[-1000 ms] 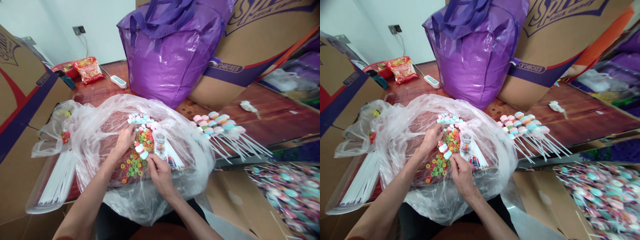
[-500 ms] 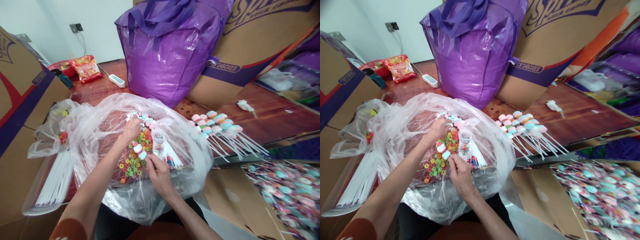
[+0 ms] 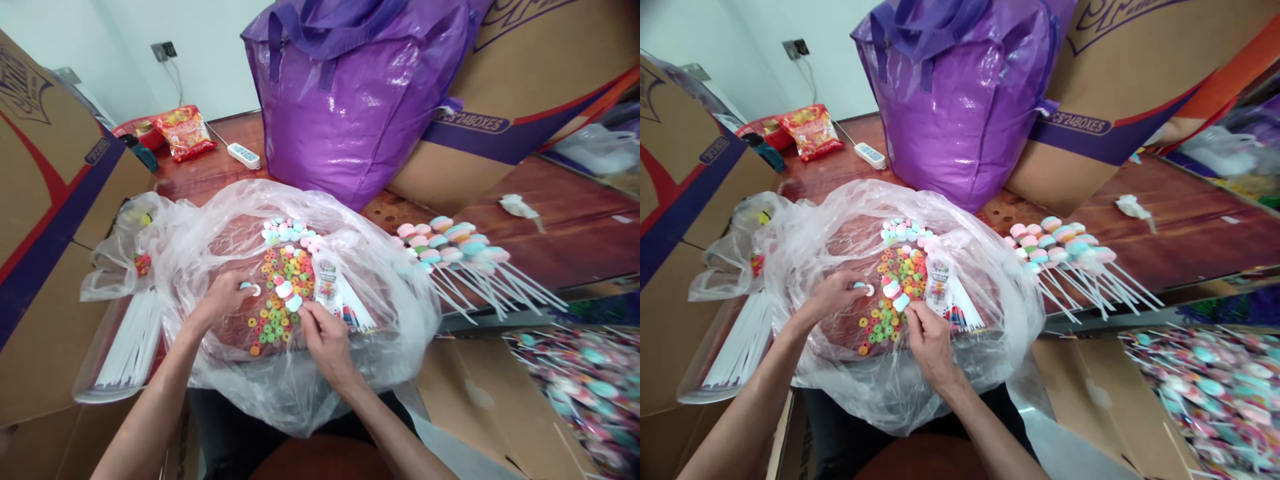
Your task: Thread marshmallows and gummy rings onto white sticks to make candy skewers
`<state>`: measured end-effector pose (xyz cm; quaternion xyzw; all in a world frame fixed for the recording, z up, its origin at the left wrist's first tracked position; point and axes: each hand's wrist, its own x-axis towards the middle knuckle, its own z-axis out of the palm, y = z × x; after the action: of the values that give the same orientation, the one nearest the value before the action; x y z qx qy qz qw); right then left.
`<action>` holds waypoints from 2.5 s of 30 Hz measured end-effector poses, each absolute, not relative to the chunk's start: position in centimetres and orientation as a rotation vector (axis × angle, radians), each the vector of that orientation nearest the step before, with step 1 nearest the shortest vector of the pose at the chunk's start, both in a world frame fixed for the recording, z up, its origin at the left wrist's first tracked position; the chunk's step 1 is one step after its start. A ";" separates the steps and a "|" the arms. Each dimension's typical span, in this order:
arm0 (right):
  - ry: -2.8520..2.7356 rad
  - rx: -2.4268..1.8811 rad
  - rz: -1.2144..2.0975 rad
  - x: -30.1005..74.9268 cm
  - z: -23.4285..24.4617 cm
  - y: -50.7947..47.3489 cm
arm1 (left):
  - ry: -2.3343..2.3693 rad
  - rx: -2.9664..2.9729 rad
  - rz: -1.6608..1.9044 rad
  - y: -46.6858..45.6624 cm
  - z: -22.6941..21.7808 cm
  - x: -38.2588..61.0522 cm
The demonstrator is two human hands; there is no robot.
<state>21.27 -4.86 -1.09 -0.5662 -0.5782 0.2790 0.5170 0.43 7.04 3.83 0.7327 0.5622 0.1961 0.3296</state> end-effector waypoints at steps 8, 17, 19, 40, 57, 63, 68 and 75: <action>-1.421 -1.372 0.664 21.3 -1.4 -4.9 | 1.354 1.730 0.639 5.2 2.8 -1.1; -1.472 -1.369 0.626 21.2 -1.4 -4.8 | 1.321 1.872 0.595 5.5 1.2 0.6; -1.485 -1.376 0.622 21.2 -1.3 -4.8 | 1.343 1.935 0.570 5.4 1.0 0.9; -1.666 -1.335 0.627 20.7 -1.1 -4.6 | 1.284 1.174 1.065 1.9 1.4 2.9; -1.686 -1.380 0.586 20.5 -1.1 -4.6 | 1.362 1.341 1.120 1.4 0.7 3.6; -1.702 -1.388 0.596 20.6 -1.0 -4.6 | 1.335 1.323 1.159 1.1 0.3 3.5; -1.738 -1.414 0.544 20.2 -1.2 -4.6 | 1.352 1.271 1.233 1.2 -0.8 4.1; -1.734 -1.455 0.504 19.5 -1.2 -4.7 | 1.368 1.474 1.219 1.4 -0.9 4.5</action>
<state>19.47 -4.73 -1.22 -0.5750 -0.6853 0.1993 0.3999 4.48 1.42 -0.91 0.5785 0.5369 0.4784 0.3851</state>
